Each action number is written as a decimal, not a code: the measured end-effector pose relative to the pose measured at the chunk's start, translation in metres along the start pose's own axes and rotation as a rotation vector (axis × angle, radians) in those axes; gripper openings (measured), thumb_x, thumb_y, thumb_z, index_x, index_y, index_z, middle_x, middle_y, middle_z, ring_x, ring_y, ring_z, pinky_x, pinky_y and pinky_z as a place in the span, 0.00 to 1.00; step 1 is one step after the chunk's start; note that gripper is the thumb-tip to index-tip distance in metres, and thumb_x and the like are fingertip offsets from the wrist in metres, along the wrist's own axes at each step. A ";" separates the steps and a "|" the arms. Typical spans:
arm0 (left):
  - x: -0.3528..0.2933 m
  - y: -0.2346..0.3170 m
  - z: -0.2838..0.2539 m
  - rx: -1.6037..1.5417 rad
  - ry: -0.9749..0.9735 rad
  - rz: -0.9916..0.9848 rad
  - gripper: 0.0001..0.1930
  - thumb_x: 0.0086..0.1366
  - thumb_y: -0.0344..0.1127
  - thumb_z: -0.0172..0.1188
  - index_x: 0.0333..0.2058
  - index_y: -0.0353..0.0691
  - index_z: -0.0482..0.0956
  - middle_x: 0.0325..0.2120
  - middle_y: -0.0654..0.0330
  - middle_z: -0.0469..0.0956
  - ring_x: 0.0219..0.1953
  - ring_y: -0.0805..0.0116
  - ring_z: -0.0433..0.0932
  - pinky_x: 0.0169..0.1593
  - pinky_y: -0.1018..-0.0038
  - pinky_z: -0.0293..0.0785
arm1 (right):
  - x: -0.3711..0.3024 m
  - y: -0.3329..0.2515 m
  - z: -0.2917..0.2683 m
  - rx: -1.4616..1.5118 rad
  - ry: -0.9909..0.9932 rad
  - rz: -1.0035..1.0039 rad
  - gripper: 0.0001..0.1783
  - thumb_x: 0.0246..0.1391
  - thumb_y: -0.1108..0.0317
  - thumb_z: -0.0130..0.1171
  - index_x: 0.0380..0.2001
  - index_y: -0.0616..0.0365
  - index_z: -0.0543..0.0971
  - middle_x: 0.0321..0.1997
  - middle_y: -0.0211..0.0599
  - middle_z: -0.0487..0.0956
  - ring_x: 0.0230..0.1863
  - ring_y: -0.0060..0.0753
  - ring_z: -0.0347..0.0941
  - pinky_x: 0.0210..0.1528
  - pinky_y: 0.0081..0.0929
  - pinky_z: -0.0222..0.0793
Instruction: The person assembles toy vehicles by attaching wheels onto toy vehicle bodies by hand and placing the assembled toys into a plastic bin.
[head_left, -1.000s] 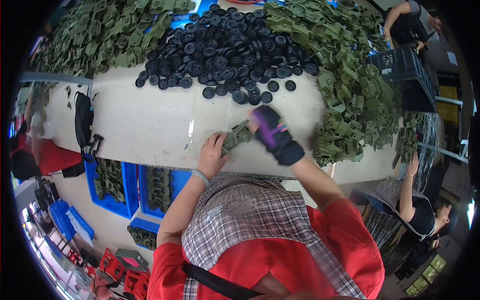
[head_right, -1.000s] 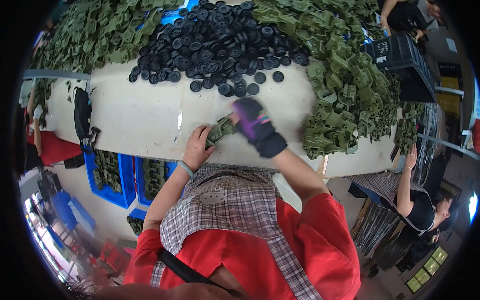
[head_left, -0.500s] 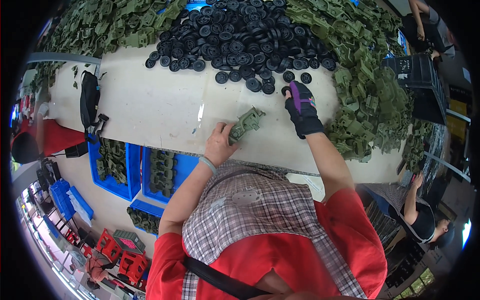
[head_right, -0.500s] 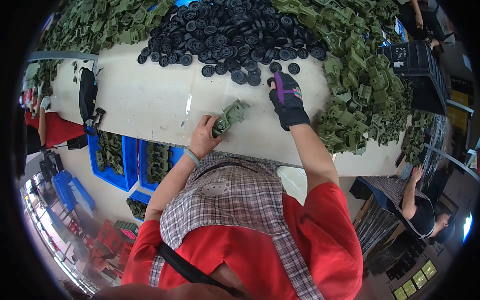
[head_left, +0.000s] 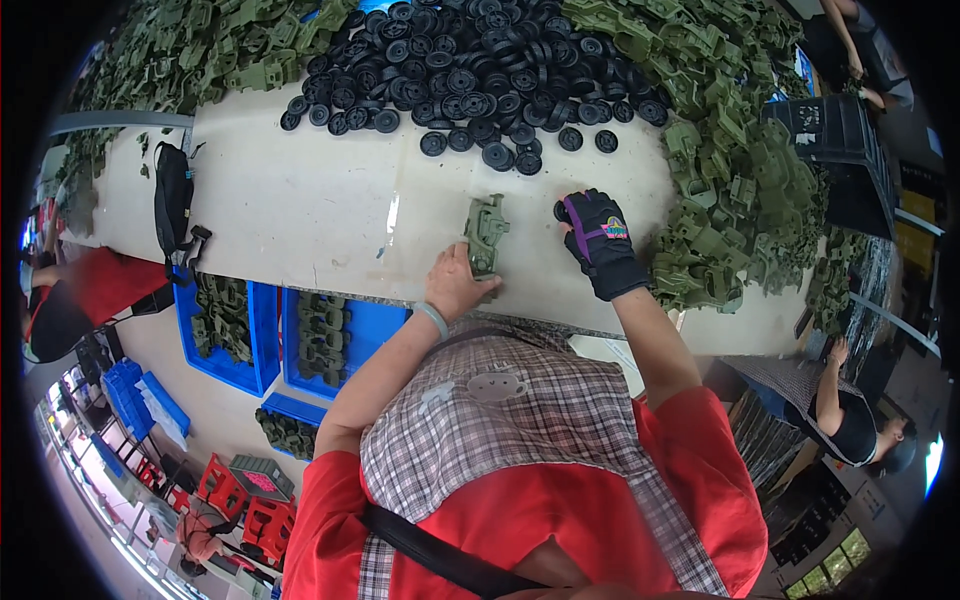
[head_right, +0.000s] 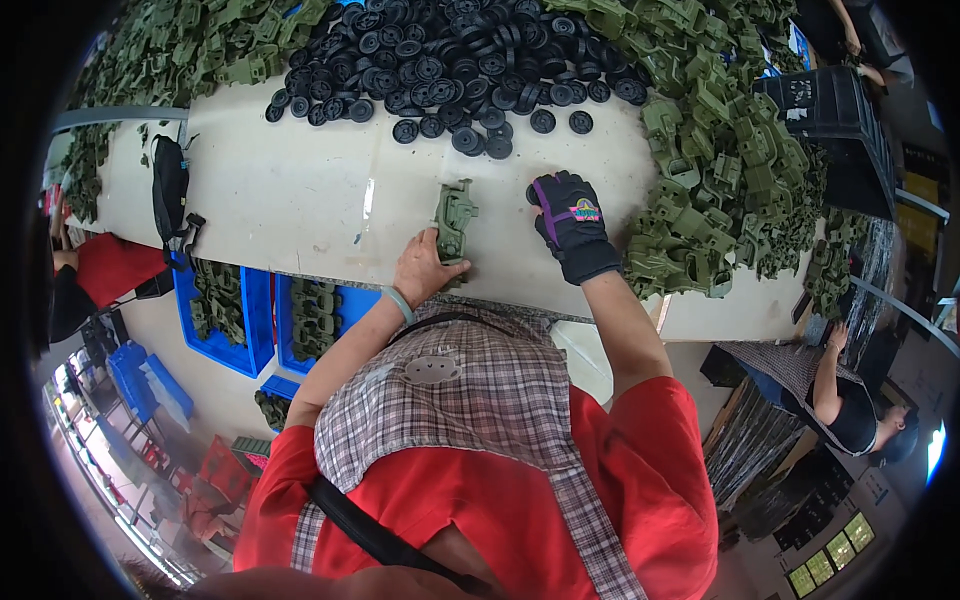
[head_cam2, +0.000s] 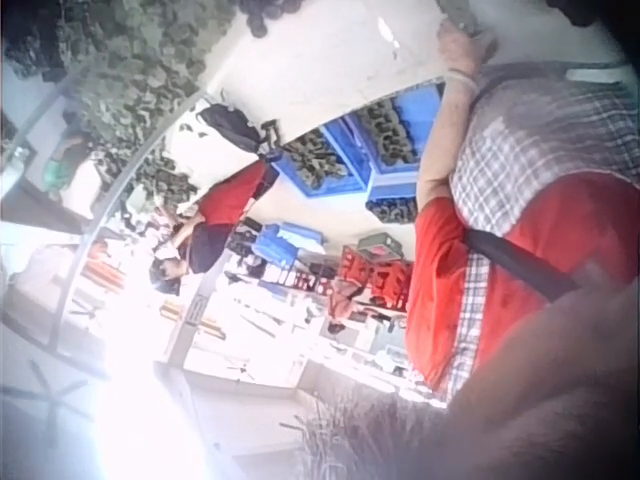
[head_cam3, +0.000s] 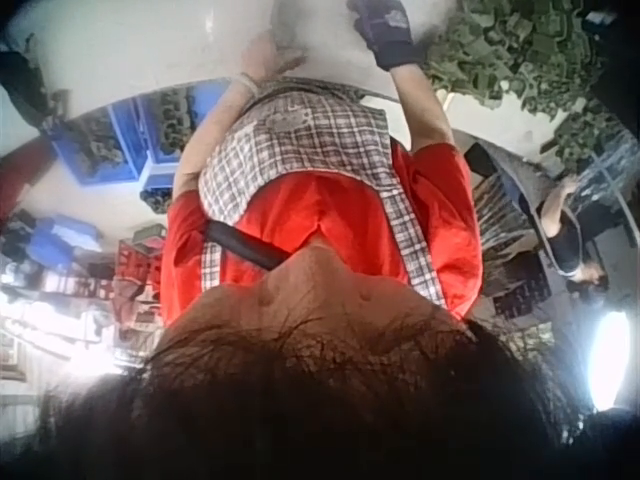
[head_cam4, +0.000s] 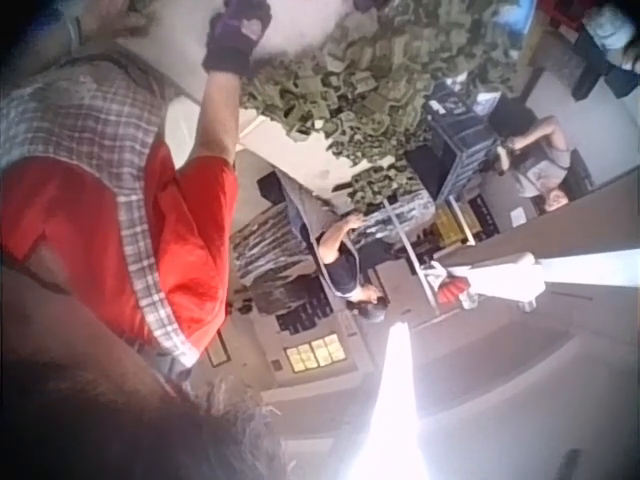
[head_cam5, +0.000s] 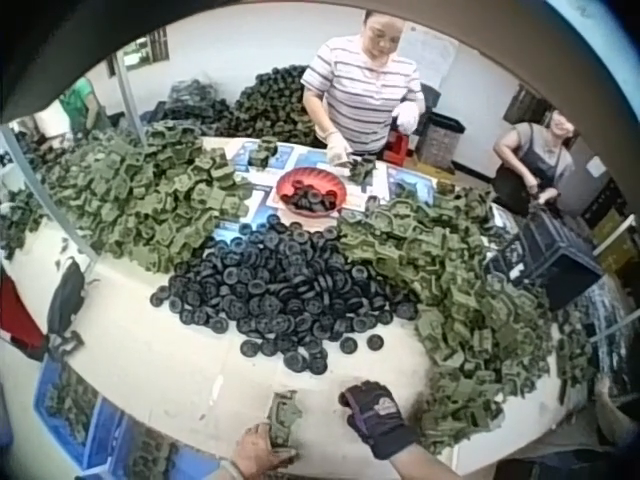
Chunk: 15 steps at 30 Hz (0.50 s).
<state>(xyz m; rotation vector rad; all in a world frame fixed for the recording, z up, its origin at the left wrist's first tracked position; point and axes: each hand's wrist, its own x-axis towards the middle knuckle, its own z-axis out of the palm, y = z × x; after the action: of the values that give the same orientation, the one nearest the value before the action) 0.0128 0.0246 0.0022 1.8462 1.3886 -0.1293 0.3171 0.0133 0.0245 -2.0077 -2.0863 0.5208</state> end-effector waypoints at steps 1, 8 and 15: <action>-0.002 0.003 0.001 0.000 -0.001 -0.003 0.42 0.55 0.57 0.79 0.59 0.35 0.72 0.55 0.46 0.78 0.58 0.43 0.78 0.60 0.52 0.78 | 0.000 -0.002 0.001 0.002 -0.003 -0.001 0.22 0.48 0.68 0.73 0.48 0.53 0.81 0.45 0.45 0.83 0.51 0.55 0.79 0.53 0.49 0.76; -0.006 0.002 0.018 0.013 -0.023 -0.069 0.43 0.53 0.60 0.80 0.56 0.34 0.73 0.55 0.45 0.78 0.61 0.43 0.77 0.61 0.51 0.78 | 0.003 -0.067 -0.015 0.461 -0.008 -0.156 0.27 0.50 0.70 0.73 0.56 0.55 0.80 0.46 0.43 0.83 0.51 0.53 0.78 0.56 0.47 0.75; -0.006 -0.003 0.021 -0.022 0.007 -0.004 0.42 0.54 0.63 0.78 0.52 0.31 0.75 0.51 0.43 0.80 0.58 0.40 0.78 0.60 0.51 0.79 | 0.020 -0.088 -0.007 0.257 -0.138 -0.237 0.27 0.53 0.65 0.74 0.57 0.53 0.82 0.51 0.44 0.83 0.54 0.54 0.77 0.58 0.49 0.72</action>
<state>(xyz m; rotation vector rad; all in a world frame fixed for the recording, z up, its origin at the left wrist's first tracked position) 0.0152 0.0066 -0.0103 1.8277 1.3940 -0.1096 0.2370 0.0327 0.0628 -1.6004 -2.1685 0.8530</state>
